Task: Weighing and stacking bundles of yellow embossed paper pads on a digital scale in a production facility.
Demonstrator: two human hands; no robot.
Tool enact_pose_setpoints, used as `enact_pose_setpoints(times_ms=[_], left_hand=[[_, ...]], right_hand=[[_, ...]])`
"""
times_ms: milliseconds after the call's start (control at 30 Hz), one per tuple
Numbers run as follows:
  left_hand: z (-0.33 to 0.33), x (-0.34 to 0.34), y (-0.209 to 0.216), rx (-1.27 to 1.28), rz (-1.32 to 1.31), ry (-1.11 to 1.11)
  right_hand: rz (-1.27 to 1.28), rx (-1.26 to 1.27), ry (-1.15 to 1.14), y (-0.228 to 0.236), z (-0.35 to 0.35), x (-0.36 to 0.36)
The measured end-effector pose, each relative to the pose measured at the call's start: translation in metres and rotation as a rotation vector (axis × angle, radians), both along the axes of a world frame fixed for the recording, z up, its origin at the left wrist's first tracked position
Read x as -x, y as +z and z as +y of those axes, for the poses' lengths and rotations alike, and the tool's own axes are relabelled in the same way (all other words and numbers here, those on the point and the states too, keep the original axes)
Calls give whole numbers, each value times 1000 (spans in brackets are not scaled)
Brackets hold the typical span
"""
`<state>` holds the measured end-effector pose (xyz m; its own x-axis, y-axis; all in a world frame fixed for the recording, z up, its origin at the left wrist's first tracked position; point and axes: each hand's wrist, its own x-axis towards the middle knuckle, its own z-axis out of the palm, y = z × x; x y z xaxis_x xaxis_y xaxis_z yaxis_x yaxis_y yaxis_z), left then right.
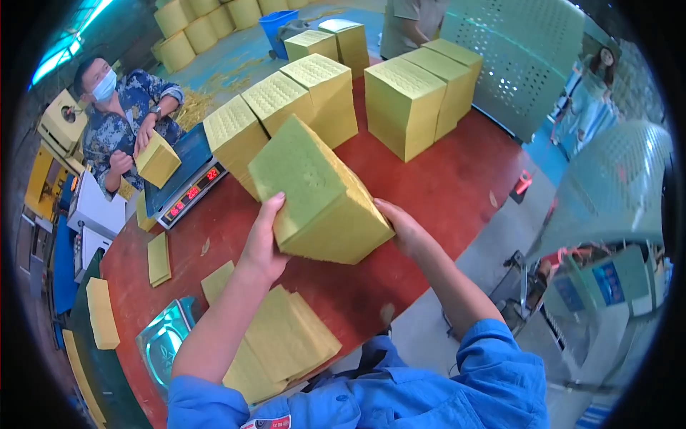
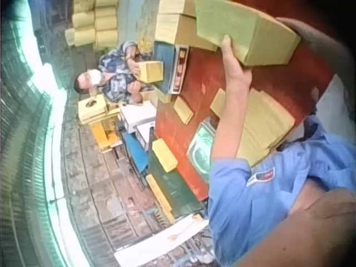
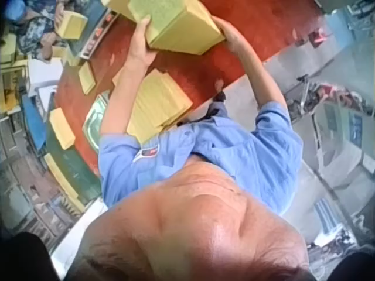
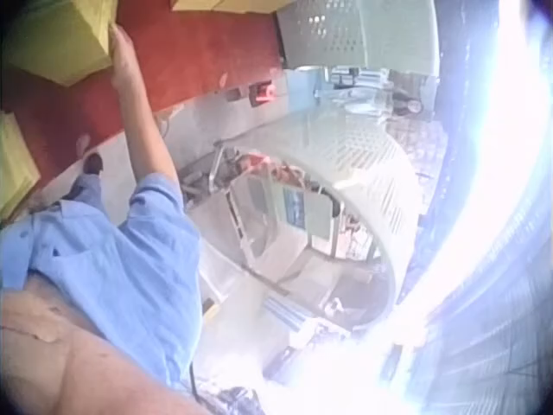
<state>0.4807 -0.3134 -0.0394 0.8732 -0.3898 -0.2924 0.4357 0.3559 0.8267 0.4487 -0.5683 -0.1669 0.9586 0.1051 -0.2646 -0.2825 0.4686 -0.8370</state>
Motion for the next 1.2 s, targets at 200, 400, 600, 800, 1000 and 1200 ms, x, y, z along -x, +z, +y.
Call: enact_pose_setpoints(times_ms=[200,400,600,800,1000,1200], left_hand=[[-103,-102,-19,-167,58,11],[-164,-131,-14,-339,-76,78],[-186,-166,-40,-160,-94,71],[-206,-165,-31,-292,-271,189],[-178,-112,-21,-587,-266,222],[-27,75,21,-414,-649,299]], right_hand=[[-21,468,-329,-12,-67,-105],[-286,731,-459,-13,-73,-64],[-292,525,-622,-26,-54,-84],[-325,666,-599,-53,-86,-76],[-391,700,-496,28,-34,-33],[-635,592,-155,98,71,64]])
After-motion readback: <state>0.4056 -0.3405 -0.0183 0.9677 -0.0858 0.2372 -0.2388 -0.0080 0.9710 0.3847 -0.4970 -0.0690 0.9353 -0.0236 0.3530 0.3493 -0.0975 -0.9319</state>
